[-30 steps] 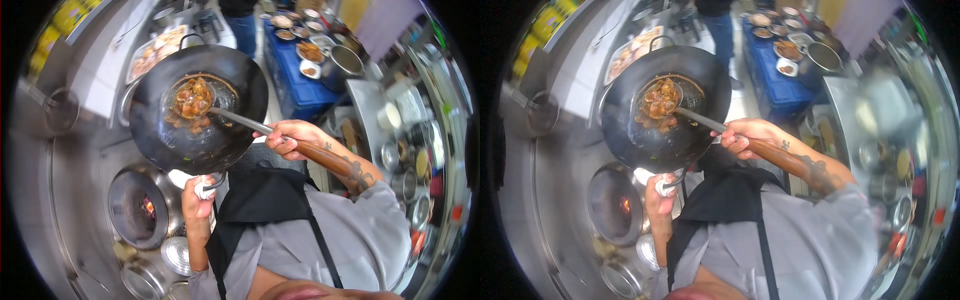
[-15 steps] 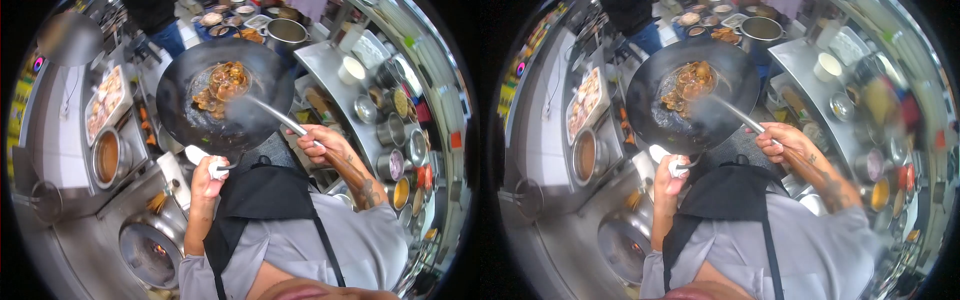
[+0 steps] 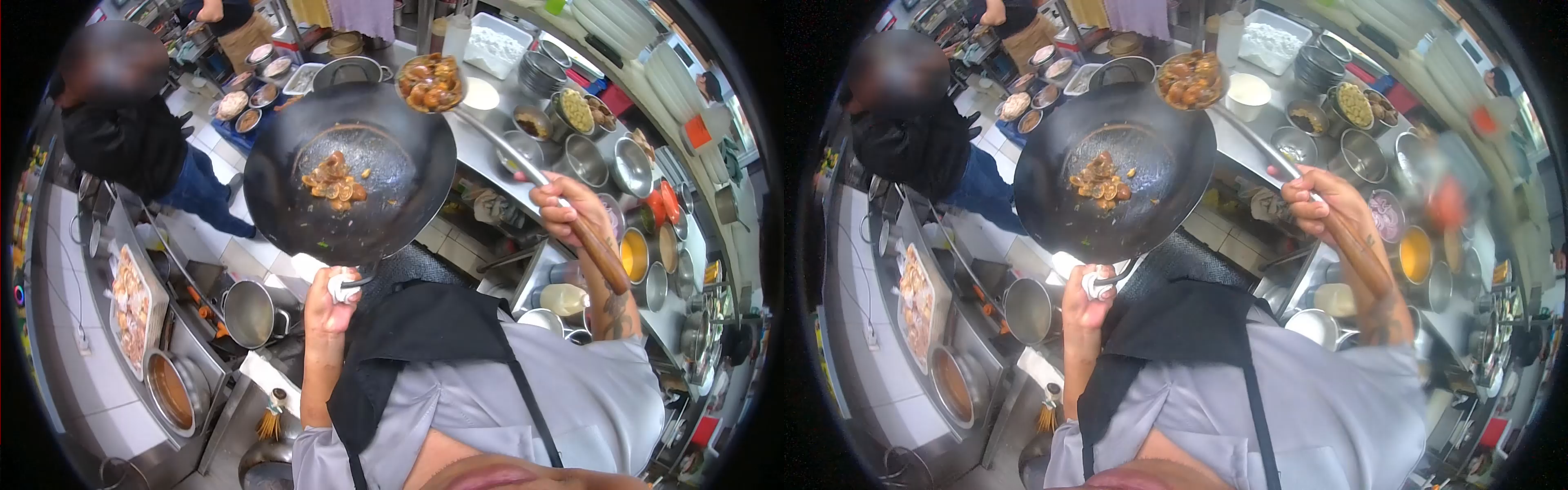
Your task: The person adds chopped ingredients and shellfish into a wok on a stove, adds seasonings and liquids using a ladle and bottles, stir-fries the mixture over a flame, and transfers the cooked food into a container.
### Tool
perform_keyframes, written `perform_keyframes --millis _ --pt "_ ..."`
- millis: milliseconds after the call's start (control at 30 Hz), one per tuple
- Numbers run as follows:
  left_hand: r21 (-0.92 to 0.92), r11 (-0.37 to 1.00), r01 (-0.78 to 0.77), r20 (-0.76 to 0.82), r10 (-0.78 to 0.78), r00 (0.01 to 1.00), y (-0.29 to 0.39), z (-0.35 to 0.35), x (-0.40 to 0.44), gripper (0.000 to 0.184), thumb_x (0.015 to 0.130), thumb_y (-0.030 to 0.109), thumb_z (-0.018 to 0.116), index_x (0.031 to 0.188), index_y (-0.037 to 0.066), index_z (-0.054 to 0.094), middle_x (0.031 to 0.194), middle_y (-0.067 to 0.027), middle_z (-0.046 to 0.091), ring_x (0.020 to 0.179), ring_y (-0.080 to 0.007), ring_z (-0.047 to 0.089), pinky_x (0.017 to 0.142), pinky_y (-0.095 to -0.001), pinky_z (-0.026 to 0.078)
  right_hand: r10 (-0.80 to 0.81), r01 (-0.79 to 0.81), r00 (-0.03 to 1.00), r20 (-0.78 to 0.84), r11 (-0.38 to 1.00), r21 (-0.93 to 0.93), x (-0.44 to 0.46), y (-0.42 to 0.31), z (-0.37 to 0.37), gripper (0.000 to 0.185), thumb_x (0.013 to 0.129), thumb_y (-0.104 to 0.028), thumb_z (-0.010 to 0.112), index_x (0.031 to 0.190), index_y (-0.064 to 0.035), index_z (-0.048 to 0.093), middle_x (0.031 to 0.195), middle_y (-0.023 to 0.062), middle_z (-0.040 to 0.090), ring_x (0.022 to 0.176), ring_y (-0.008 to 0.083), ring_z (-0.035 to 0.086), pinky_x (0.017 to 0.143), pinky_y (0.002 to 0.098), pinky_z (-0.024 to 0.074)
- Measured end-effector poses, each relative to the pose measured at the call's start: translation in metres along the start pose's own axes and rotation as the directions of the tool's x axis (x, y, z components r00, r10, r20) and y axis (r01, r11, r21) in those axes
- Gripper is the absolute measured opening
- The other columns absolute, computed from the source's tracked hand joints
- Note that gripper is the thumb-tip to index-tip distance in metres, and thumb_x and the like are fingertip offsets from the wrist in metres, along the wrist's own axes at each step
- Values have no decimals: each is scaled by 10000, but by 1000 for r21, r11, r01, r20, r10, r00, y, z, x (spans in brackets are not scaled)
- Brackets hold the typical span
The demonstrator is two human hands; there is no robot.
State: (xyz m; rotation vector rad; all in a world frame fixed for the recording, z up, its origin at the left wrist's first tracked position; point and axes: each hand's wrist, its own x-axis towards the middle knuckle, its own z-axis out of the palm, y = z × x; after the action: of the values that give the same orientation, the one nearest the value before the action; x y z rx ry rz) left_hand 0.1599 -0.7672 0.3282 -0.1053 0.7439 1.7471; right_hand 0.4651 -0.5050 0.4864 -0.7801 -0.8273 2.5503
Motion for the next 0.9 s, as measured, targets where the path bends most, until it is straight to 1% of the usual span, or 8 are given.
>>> perform_keyframes --millis 333,500,667,700,733,800,833,900 --pt "36 997 75 -115 -70 991 7 7 10 137 862 130 510 859 5 566 793 -122 602 711 -194 593 469 -299 415 -244 65 893 -378 902 -427 94 -66 -87 175 842 -50 473 976 36 546 617 6 448 406 61 398 352 267 344" --pt "-34 992 120 -92 -123 988 11 -12 8 123 853 127 526 876 9 551 785 -125 587 701 -209 579 480 -302 424 -313 -86 899 -308 562 -823 155 -73 -154 140 803 -63 506 687 -1 551 489 47 457 390 149 435 348 341 372" --pt "6 997 81 -153 -79 985 16 -12 -6 117 847 126 536 855 10 549 784 -127 591 711 -209 581 489 -309 429 -429 -39 849 -308 531 -847 154 -65 -138 94 776 -84 566 759 8 566 603 61 540 405 123 469 368 302 397" --pt "12 997 72 -156 -69 985 17 -12 -6 119 849 128 534 850 10 550 782 -127 592 709 -209 582 489 -311 429 -455 63 879 -144 410 -910 142 -57 -117 102 773 -96 581 803 0 565 640 62 561 469 123 522 407 286 418" --pt "21 997 78 -157 -74 985 18 -12 -6 122 850 130 532 845 9 551 780 -126 592 706 -209 583 489 -312 429 -411 -266 865 -286 108 -958 169 -69 -159 208 781 -114 585 937 24 582 703 88 581 552 138 570 451 283 433" --pt "52 994 98 -175 -87 981 18 -10 -2 133 857 135 517 826 10 551 772 -124 594 687 -209 586 484 -314 428 -630 104 756 -181 388 -916 164 -36 -177 324 792 -130 586 1058 54 573 740 115 589 602 155 592 490 297 459" --pt "10 993 116 -156 -113 981 19 -10 0 130 860 133 510 826 15 553 773 -122 595 682 -208 585 481 -309 425 -593 -235 760 -264 128 -964 164 -31 -145 410 805 -134 586 1160 65 535 760 121 587 592 163 588 492 319 471" --pt "42 994 102 -202 -91 975 18 2 0 126 861 132 508 831 20 556 771 -119 593 679 -202 579 481 -308 422 -490 -179 830 -267 220 -959 166 -28 -147 394 804 -115 583 1147 68 522 775 149 595 578 190 600 490 347 484"
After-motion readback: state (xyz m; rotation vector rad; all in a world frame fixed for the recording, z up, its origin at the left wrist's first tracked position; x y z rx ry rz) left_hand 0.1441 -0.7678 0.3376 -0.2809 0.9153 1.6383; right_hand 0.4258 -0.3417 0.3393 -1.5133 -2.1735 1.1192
